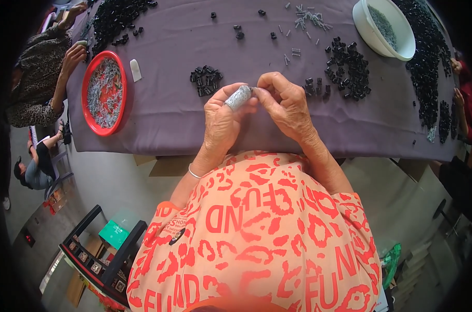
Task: The person assembles plastic components by inserting small springs into plastic parts by hand.
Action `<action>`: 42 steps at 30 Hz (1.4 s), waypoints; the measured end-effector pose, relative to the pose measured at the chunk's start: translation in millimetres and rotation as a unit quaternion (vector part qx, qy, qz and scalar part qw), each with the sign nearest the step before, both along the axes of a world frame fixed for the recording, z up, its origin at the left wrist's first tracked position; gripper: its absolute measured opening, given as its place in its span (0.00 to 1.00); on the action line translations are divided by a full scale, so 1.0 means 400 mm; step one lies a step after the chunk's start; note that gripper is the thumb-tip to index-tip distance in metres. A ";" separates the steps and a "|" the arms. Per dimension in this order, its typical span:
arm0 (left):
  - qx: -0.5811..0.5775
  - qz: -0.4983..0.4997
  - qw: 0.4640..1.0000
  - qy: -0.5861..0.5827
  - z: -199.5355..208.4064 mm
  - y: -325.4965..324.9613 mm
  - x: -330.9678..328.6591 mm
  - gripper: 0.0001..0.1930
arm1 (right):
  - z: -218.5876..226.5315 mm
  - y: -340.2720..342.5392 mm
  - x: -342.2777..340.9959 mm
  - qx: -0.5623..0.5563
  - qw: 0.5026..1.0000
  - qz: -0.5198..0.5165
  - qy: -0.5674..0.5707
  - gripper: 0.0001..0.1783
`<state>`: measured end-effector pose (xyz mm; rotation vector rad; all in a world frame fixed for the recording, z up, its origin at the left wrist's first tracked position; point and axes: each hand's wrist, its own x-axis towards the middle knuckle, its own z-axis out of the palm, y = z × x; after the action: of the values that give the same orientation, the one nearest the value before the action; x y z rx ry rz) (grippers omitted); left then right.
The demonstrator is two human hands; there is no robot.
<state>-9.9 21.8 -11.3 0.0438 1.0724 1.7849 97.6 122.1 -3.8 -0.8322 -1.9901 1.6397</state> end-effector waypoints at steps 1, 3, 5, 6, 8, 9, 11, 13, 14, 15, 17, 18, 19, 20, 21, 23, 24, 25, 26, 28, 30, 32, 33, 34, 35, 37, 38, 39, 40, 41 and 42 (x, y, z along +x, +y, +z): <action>0.001 0.002 1.000 0.000 0.000 0.000 0.000 0.08 | 0.003 -0.001 0.000 0.011 1.000 -0.005 0.000 0.05; 0.001 0.002 1.000 0.004 -0.001 0.001 0.001 0.08 | 0.006 -0.004 -0.005 0.060 0.998 -0.011 0.002 0.05; 0.000 0.003 1.000 0.008 0.000 0.001 0.002 0.08 | 0.008 -0.004 -0.008 0.109 0.994 -0.017 0.003 0.05; -0.011 0.003 0.999 0.037 0.002 0.002 0.003 0.07 | 0.008 -0.003 -0.009 0.128 0.992 -0.017 0.010 0.05; -0.023 0.002 0.998 0.066 0.005 0.002 0.005 0.07 | 0.008 0.000 -0.010 0.146 0.989 -0.018 0.017 0.05; -0.030 0.003 0.994 0.104 0.007 0.002 0.008 0.07 | 0.009 0.003 -0.008 0.174 0.985 -0.011 0.010 0.05; -0.037 0.003 0.989 0.140 0.009 0.003 0.010 0.07 | 0.009 0.007 -0.003 0.202 0.979 -0.006 0.002 0.06; -0.044 -0.003 0.987 0.156 0.011 0.004 0.012 0.07 | 0.009 0.010 0.002 0.213 0.977 0.010 -0.005 0.06; -0.045 -0.003 0.987 0.156 0.014 0.004 0.012 0.07 | 0.011 0.007 0.000 0.212 0.977 0.009 -0.005 0.06; -0.047 -0.005 0.986 0.160 0.016 0.005 0.013 0.06 | 0.015 0.002 -0.004 0.234 0.972 0.001 -0.012 0.06; -0.051 -0.007 0.985 0.164 0.015 0.004 0.013 0.06 | 0.019 -0.002 -0.005 0.256 0.967 -0.008 -0.019 0.06; -0.049 -0.004 0.986 0.160 0.011 0.004 0.014 0.06 | 0.019 -0.003 -0.005 0.289 0.957 0.003 -0.031 0.06; -0.047 -0.001 0.987 0.156 0.008 0.003 0.014 0.06 | 0.020 -0.002 -0.006 0.323 0.945 0.015 -0.043 0.06; -0.047 -0.001 0.987 0.156 0.008 0.003 0.015 0.06 | 0.025 0.001 -0.005 0.323 0.945 0.014 -0.044 0.06; -0.048 -0.003 0.986 0.159 0.009 0.003 0.015 0.06 | 0.032 0.005 -0.005 0.314 0.947 0.029 -0.061 0.06; -0.050 -0.004 0.986 0.162 0.007 0.002 0.016 0.06 | 0.035 0.008 -0.003 0.305 0.948 0.044 -0.077 0.06; -0.046 -0.010 0.982 0.182 0.003 0.001 0.017 0.06 | 0.035 0.009 -0.003 0.312 0.946 0.045 -0.080 0.05; -0.042 -0.016 0.978 0.203 0.001 0.001 0.018 0.06 | 0.035 0.009 -0.003 0.319 0.943 0.045 -0.082 0.05; -0.043 -0.017 0.978 0.202 0.002 0.001 0.017 0.06 | 0.036 0.011 -0.002 0.319 0.943 0.045 -0.082 0.05; -0.054 -0.028 0.982 0.180 0.008 0.001 0.012 0.06 | 0.040 0.016 0.001 0.243 0.965 0.053 -0.083 0.05; -0.054 -0.023 0.987 0.150 0.011 0.001 0.002 0.06 | 0.033 0.015 -0.001 0.180 0.980 0.045 -0.077 0.04; -0.054 -0.018 0.991 0.120 0.011 0.000 -0.002 0.06 | 0.028 0.011 -0.005 0.116 0.990 0.038 -0.071 0.04; -0.053 -0.017 0.992 0.117 0.009 0.000 -0.002 0.06 | 0.028 0.006 -0.008 0.088 0.994 0.018 -0.057 0.04; -0.051 -0.015 0.992 0.113 0.007 0.000 -0.002 0.06 | 0.027 0.003 -0.011 0.061 0.997 -0.001 -0.042 0.04; -0.051 -0.015 0.992 0.113 0.006 0.000 -0.002 0.06 | 0.023 0.002 -0.011 0.061 0.997 -0.001 -0.042 0.04; -0.044 -0.008 0.995 0.093 0.006 -0.001 0.000 0.06 | 0.014 0.002 -0.012 0.013 1.000 -0.009 -0.018 0.04; -0.044 -0.008 0.995 0.093 0.005 -0.001 -0.001 0.06 | 0.009 0.002 -0.012 0.013 1.000 -0.009 -0.017 0.04; -0.033 -0.007 0.996 0.086 0.003 -0.002 -0.001 0.06 | 0.005 0.002 -0.012 -0.013 1.000 -0.011 -0.015 0.04; -0.022 -0.006 0.997 0.078 0.002 -0.003 -0.001 0.07 | 0.002 0.002 -0.012 -0.040 0.999 -0.012 -0.013 0.05; -0.021 -0.006 0.997 0.079 0.000 -0.004 -0.001 0.07 | -0.001 0.003 -0.012 -0.040 0.999 -0.012 -0.012 0.05; -0.012 -0.002 0.998 0.068 -0.002 -0.004 0.000 0.07 | -0.004 0.003 -0.011 -0.055 0.998 -0.009 -0.005 0.05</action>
<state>-10.1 20.1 -11.9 0.1537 1.1901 1.7856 93.4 123.3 -5.3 -0.8969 -1.9081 1.7525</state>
